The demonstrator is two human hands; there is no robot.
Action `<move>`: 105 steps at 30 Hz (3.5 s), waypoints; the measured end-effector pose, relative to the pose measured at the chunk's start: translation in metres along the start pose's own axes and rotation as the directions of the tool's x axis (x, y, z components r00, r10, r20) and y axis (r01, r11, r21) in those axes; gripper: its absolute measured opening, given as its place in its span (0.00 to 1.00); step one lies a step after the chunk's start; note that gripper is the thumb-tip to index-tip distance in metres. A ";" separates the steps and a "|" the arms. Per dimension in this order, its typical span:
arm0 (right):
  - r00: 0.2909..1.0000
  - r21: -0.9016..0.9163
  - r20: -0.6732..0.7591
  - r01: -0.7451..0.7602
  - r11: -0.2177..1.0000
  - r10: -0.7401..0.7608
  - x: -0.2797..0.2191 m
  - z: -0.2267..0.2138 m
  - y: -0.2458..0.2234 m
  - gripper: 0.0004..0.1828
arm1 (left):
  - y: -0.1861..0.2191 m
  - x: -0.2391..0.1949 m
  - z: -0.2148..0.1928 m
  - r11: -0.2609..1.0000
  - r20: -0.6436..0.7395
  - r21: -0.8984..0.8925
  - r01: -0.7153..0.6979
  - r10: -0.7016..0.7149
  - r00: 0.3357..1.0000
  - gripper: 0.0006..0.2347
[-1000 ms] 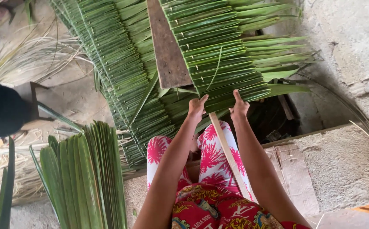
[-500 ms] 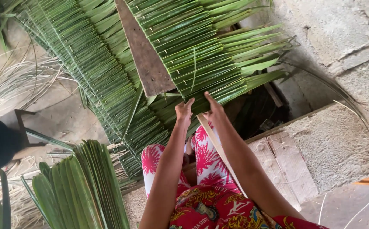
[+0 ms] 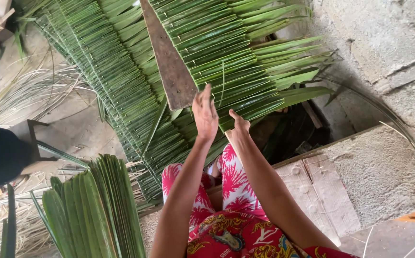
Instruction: Weaving and securing palm leaves onto a wooden frame to create thatched panels
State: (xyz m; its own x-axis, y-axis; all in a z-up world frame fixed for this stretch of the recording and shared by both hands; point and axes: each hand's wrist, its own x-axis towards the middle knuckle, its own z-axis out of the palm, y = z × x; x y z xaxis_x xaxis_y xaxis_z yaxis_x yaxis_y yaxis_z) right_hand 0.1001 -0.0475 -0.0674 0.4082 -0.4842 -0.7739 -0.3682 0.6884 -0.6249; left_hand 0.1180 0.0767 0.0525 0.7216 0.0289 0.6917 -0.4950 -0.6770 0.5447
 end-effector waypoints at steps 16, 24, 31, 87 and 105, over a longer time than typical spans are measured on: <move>0.999 0.029 -0.006 0.033 0.999 -0.033 -0.027 -0.001 -0.012 0.49 | -0.057 0.031 0.041 0.868 0.394 0.469 -0.163 -0.040 0.918 0.08; 0.999 0.074 -0.021 0.039 0.996 -0.038 -0.008 0.000 -0.003 0.41 | -0.021 0.010 0.020 0.817 0.627 0.119 0.564 -0.502 0.595 0.05; 0.999 0.099 -0.007 0.047 0.994 -0.046 0.014 0.001 0.006 0.39 | -0.014 0.014 0.023 0.842 0.671 0.176 0.510 -0.482 0.563 0.03; 0.994 -0.255 0.093 0.073 0.964 -0.051 -0.137 0.030 -0.085 0.52 | -0.029 -0.069 0.018 0.693 0.448 -0.275 0.667 -0.522 0.726 0.07; 0.996 -0.045 0.082 -0.030 0.999 0.033 -0.176 0.033 -0.073 0.41 | -0.017 -0.063 -0.095 0.308 0.807 -0.326 0.894 -0.402 0.433 0.25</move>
State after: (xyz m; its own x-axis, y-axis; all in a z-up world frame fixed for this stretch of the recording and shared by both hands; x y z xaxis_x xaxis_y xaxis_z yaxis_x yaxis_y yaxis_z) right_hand 0.0827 0.0053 0.1174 0.4625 -0.4152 -0.7834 -0.4175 0.6775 -0.6056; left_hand 0.0350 0.1563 0.0449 0.9021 -0.3087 -0.3016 0.3342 0.0572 0.9408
